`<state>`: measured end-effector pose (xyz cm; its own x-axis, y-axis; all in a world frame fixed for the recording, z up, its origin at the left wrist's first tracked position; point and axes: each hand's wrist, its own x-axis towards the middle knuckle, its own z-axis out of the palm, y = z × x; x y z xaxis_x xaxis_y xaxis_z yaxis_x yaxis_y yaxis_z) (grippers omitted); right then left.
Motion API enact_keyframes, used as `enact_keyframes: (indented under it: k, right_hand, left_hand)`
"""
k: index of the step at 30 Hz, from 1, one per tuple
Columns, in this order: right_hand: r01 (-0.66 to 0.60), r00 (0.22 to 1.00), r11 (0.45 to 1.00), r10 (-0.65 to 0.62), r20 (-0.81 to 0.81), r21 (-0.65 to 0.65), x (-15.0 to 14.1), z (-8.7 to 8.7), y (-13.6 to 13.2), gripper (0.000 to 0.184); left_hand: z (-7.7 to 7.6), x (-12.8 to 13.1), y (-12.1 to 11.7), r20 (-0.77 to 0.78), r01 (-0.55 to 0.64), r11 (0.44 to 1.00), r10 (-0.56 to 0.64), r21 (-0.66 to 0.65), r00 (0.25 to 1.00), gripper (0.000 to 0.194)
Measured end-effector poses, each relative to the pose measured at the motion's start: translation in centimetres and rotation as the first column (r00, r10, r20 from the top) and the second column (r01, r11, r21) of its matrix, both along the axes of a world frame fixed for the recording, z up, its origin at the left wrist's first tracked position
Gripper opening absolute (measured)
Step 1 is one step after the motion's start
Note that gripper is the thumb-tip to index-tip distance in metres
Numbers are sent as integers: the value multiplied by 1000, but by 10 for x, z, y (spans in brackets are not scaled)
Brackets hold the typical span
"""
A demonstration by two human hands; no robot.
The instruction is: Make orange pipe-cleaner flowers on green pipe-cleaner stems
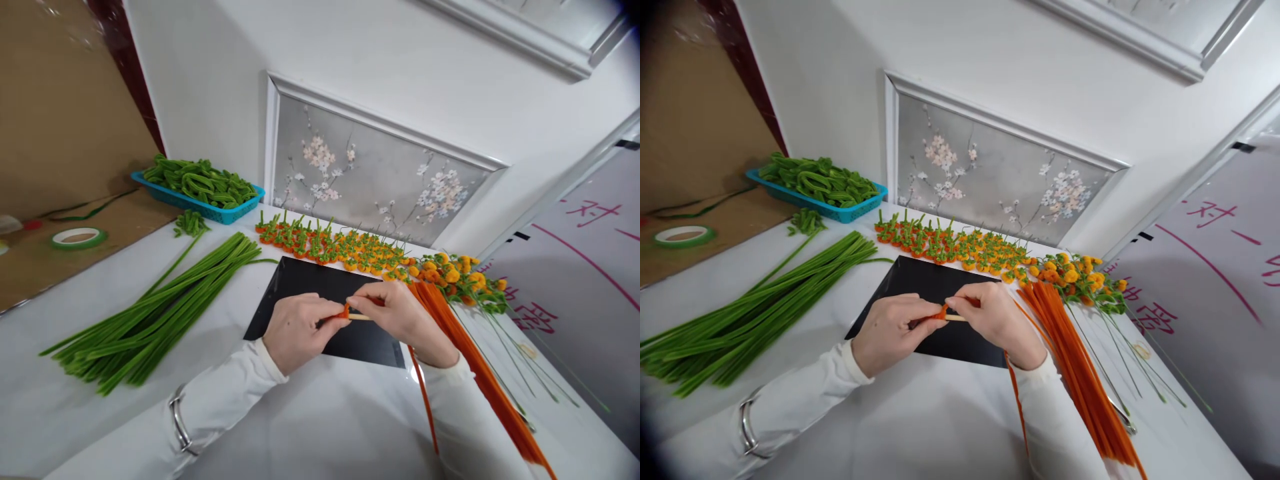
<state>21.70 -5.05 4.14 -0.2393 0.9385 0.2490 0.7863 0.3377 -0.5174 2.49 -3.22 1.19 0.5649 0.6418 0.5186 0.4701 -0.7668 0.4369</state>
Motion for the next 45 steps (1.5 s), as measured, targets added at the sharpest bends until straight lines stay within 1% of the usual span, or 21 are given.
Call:
enact_keyframes:
  k: [3,6,10,12,15,17,21,24,27,30,32,34,36,38,40,43,45]
  right_hand:
    - [4,999,1000,-4,-37,-8,-1,-1,0,31]
    - [-3,998,1000,2,-55,-19,-2,0,-2,30]
    - [-12,998,999,10,-67,-42,0,-1,-1,31]
    - [-44,996,996,37,-81,-81,3,-2,1,32]
    - [-169,976,969,138,-169,-181,8,-3,4,33]
    - [-241,950,940,178,-256,-243,12,-4,6,32]
    - [-289,918,898,162,-362,-332,17,-6,9,33]
    - [-283,912,888,132,-389,-362,17,-12,12,33]
    - [-269,926,882,126,-355,-388,16,-18,13,28]
    - [-268,954,893,195,-226,-361,13,-19,10,25]
    - [-265,964,906,236,-124,-329,10,-17,5,26]
    - [-255,967,922,251,-51,-291,5,-13,-1,26]
    - [-242,969,938,247,-10,-250,1,-9,-7,25]
    - [-226,972,948,234,10,-223,-2,-5,-11,25]
    - [-223,973,950,231,11,-219,-4,-2,-13,25]
    - [-223,974,947,229,-2,-229,-5,0,-14,25]
    - [-212,976,950,219,5,-230,-4,1,-14,25]
  left_hand:
    - [3,2,-1,9,-17,996,18,-87,1000,19]
    - [4,3,-1,13,-15,991,17,-135,1000,17]
    - [2,3,-1,25,-9,994,12,-109,1000,15]
    - [0,3,0,7,2,997,-1,-82,1000,18]
    - [-3,2,2,-61,36,997,-41,-73,997,17]
    - [-5,2,4,-106,23,997,-31,-75,994,12]
    - [-8,3,5,-136,-18,999,12,-44,991,14]
    - [-6,3,4,-91,-4,998,-1,-62,996,10]
    - [-3,1,5,16,-16,986,19,-164,1000,11]
    - [-1,0,8,123,-23,953,63,-303,990,12]
    - [-2,1,11,208,21,916,69,-401,976,11]
    - [-3,2,13,282,77,872,72,-484,957,10]
    - [-3,3,13,326,101,843,91,-529,941,7]
    - [-2,3,12,339,91,847,109,-524,935,12]
    - [0,2,10,330,68,876,106,-477,938,17]
    - [0,0,8,290,35,924,83,-380,954,11]
    - [-2,0,8,287,32,932,79,-362,955,9]
